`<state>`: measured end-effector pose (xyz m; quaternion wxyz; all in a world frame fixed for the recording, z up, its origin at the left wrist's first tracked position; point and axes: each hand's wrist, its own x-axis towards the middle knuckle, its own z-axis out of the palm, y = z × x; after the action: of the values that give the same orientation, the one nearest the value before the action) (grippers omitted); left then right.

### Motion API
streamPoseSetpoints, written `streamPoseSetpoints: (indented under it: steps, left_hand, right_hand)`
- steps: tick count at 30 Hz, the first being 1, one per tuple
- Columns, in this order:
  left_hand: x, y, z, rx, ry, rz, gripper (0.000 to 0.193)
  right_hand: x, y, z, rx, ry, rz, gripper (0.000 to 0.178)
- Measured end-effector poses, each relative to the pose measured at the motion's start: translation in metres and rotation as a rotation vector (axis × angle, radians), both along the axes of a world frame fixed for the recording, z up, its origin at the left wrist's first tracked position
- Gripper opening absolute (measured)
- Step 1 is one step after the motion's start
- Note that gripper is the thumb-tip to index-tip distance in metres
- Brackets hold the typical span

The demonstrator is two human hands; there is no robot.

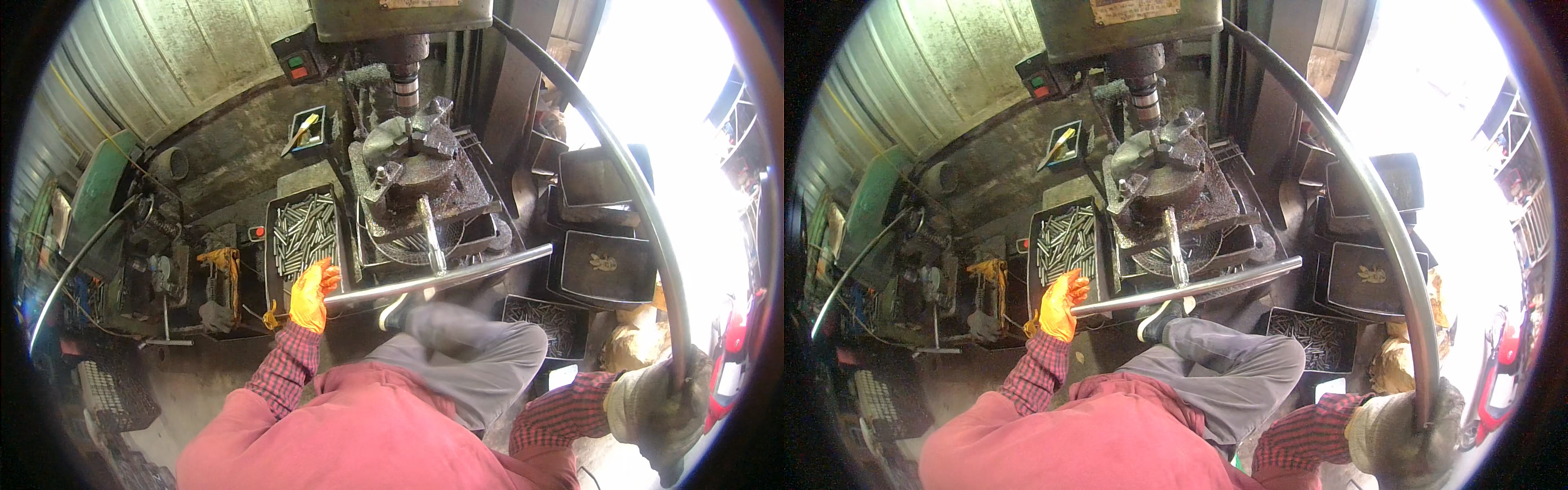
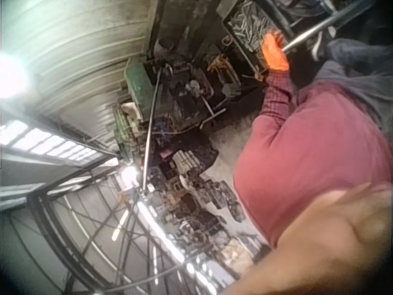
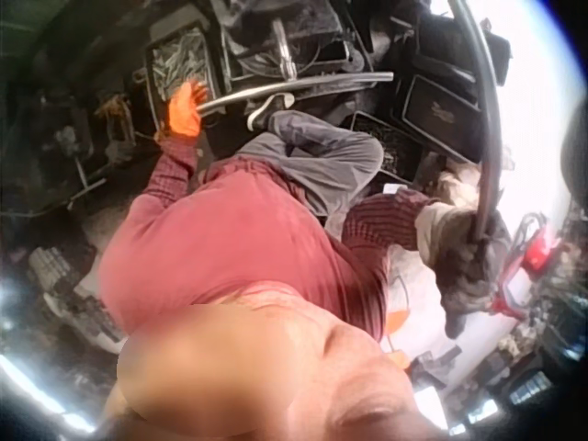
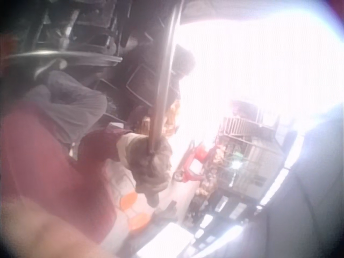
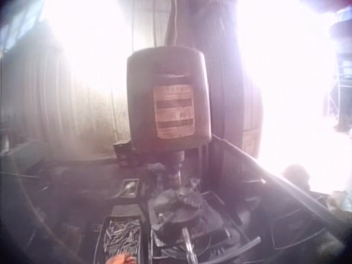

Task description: The person repeatedly places small metal pins into a drill press chuck, operates the machine to drill, then removes and sets aside the finished pieces. The cycle continues with multiple pins processed one at a time.

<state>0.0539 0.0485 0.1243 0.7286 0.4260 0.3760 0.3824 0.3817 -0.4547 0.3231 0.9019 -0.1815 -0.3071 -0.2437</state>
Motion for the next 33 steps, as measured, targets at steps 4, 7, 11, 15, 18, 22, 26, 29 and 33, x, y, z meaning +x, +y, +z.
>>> streamPoseSetpoints:
  steps: [4, 7, 11, 15, 18, 22, 26, 29, 33]
  left_hand:
    - [0.0, -0.003, 0.006, 0.02, -0.022, -0.014, 0.043]
    - [0.002, -0.006, 0.009, 0.024, -0.019, -0.011, 0.046]
    - [0.006, -0.011, 0.011, 0.061, -0.018, -0.035, 0.045]
    - [0.009, -0.015, 0.014, 0.07, -0.03, -0.038, 0.042]
    - [0.009, -0.017, 0.017, 0.086, -0.022, -0.039, 0.042]
    - [0.009, -0.018, 0.019, 0.104, -0.017, -0.045, 0.043]
    - [0.01, -0.02, 0.022, 0.107, 0.006, -0.047, 0.043]
    - [0.01, -0.022, 0.023, 0.108, 0.033, -0.045, 0.043]
    - [0.009, -0.024, 0.024, 0.114, 0.031, -0.062, 0.042]
  right_hand:
    - [-0.008, 0.024, 0.015, 0.144, 0.03, -0.047, 0.062]
    - [-0.016, 0.04, 0.027, 0.167, 0.059, -0.141, 0.066]
    - [-0.023, 0.058, 0.029, 0.181, 0.05, -0.245, 0.067]
    - [-0.027, 0.068, 0.026, 0.194, 0.04, -0.241, 0.065]
    - [-0.029, 0.071, 0.026, 0.197, 0.036, -0.24, 0.064]
    - [-0.031, 0.073, 0.023, 0.201, 0.034, -0.227, 0.063]
    - [-0.033, 0.077, 0.02, 0.193, 0.034, -0.22, 0.062]
    - [-0.035, 0.079, 0.018, 0.188, 0.031, -0.204, 0.061]
    - [-0.037, 0.083, 0.016, 0.183, 0.03, -0.183, 0.059]
